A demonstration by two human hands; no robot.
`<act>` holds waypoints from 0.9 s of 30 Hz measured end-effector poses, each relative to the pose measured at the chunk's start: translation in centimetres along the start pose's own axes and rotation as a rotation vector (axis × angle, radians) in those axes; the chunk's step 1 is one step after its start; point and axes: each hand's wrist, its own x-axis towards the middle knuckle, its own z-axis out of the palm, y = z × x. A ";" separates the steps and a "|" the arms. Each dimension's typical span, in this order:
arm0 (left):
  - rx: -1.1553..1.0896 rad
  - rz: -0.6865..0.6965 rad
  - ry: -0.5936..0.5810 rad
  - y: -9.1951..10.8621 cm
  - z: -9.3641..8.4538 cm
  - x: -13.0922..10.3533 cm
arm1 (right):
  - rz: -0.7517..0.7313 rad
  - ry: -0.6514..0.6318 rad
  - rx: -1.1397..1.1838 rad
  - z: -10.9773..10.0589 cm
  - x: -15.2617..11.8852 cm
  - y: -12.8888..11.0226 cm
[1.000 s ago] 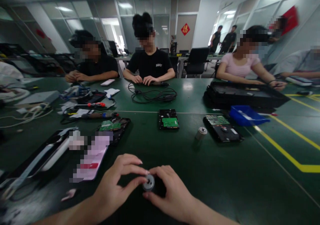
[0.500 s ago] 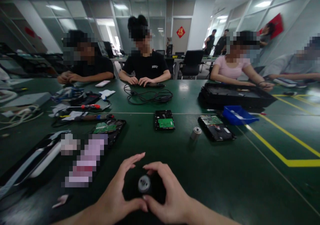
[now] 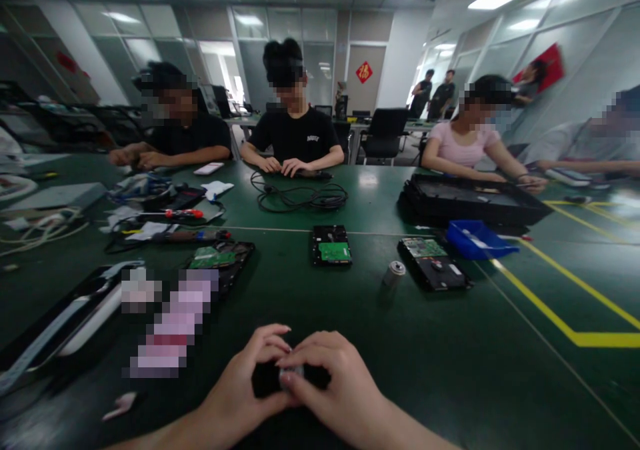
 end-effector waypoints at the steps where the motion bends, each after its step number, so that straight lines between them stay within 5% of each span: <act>1: 0.000 0.003 0.000 -0.1 0.0 0.0 | 0.009 0.000 -0.004 0.0 0.2 -0.2; 7: -0.005 0.011 -0.002 -0.6 0.2 -0.1 | 0.007 0.045 -0.019 -2.6 0.2 -0.2; 13: 0.029 0.043 -0.003 -0.6 0.0 -0.2 | 0.127 -0.024 -0.323 -6.8 -3.3 3.5; 20: 0.034 0.028 -0.017 0.2 -0.4 -0.1 | 0.169 -0.090 -0.479 -6.4 -5.3 6.5; 27: 0.019 0.004 -0.020 0.1 -0.3 -0.2 | 0.086 0.110 -0.208 -5.0 -1.9 3.0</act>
